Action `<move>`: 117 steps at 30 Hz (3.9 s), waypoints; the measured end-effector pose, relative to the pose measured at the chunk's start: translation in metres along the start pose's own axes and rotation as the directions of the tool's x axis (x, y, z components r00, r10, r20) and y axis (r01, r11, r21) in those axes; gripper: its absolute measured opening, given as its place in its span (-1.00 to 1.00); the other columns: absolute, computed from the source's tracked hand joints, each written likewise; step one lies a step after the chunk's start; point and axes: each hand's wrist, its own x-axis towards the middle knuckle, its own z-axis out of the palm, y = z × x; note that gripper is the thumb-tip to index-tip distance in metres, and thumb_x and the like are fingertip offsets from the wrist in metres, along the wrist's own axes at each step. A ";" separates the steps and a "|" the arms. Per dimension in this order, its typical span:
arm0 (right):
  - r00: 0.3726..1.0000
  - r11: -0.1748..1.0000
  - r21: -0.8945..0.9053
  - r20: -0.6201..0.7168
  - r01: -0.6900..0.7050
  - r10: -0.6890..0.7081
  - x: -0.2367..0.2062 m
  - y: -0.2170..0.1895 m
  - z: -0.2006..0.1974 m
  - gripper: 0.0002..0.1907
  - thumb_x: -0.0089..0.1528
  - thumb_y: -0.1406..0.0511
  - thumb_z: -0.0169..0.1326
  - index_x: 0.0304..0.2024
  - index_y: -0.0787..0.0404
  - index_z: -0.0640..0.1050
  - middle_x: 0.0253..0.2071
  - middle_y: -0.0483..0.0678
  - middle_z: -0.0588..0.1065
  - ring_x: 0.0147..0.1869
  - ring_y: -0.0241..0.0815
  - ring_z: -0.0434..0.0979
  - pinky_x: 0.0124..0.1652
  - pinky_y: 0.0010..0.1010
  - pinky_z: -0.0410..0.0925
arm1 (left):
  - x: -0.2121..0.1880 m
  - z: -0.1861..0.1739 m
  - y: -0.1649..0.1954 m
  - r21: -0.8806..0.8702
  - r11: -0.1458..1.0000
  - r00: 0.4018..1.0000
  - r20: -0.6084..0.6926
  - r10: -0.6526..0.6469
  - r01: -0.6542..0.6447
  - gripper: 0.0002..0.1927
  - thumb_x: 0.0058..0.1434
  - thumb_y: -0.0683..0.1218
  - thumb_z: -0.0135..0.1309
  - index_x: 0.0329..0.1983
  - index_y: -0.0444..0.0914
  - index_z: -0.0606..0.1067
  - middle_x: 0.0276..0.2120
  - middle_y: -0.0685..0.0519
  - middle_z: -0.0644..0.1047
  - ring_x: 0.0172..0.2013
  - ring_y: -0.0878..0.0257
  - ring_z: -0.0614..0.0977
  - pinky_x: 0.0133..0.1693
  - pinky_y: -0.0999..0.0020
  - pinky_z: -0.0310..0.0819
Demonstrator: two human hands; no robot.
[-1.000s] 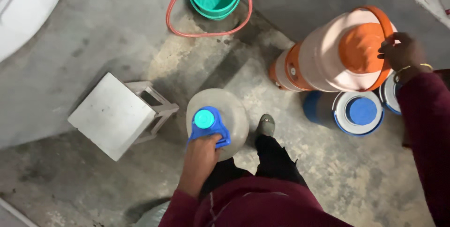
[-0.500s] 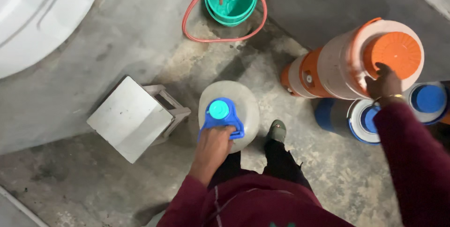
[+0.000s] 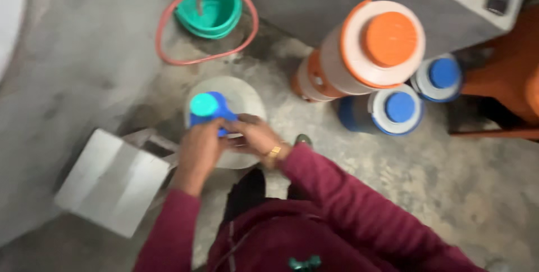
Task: The person carries a large water bottle and a bucket, then places them among other containers. They remove a blue bottle cap holder, walk around the room, and later open a bucket to pour water from a jug into it.
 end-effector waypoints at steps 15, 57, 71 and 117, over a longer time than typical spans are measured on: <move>0.999 0.971 0.238 -0.035 0.015 -0.006 0.050 -0.057 0.014 -0.75 0.32 0.25 0.08 -0.30 0.35 0.55 -0.41 -0.02 0.50 -0.45 -0.17 0.47 -0.46 -0.29 0.39 | 0.023 -0.031 0.052 0.027 0.998 0.989 -0.142 -0.050 0.055 -0.80 0.12 -0.15 0.18 -0.17 -0.20 0.59 -0.37 -0.22 0.60 -0.29 -0.22 0.62 -0.24 -0.11 0.49; 0.469 0.321 -0.849 0.506 0.420 0.724 -0.098 0.229 0.154 -0.89 0.26 0.39 0.17 -0.25 0.38 0.62 -0.46 -0.08 0.50 -0.47 -0.28 0.42 -0.50 -0.35 0.30 | -0.349 0.121 0.156 -0.643 0.257 -0.226 -0.569 -0.790 0.722 -0.88 0.13 -0.11 0.12 -0.28 -0.16 0.60 -0.41 -0.08 0.62 -0.32 -0.05 0.65 -0.19 -0.02 0.46; 0.068 0.120 -0.749 0.215 0.652 0.974 -0.136 0.361 0.162 -0.92 0.27 0.46 0.12 -0.31 0.35 0.62 -0.40 -0.13 0.54 -0.39 -0.32 0.51 -0.39 -0.41 0.39 | -0.362 0.166 0.195 -0.927 -0.168 -0.807 -0.190 -0.558 0.335 -0.68 0.09 -0.11 0.19 -0.05 -0.07 0.62 -0.10 0.03 0.62 -0.02 -0.01 0.58 0.01 -0.04 0.37; -0.073 -0.081 -0.282 -0.497 0.956 0.864 -0.284 0.837 -0.128 -0.78 0.38 0.38 -0.01 -0.03 0.41 0.57 -0.16 0.05 0.61 -0.18 -0.15 0.66 -0.12 -0.31 0.56 | -0.542 0.714 0.169 -0.032 0.901 -0.528 0.819 -0.224 -0.432 -0.56 0.35 -0.23 -0.05 0.30 -0.37 0.37 -0.05 -0.06 0.60 -0.19 0.24 0.70 -0.19 0.37 0.62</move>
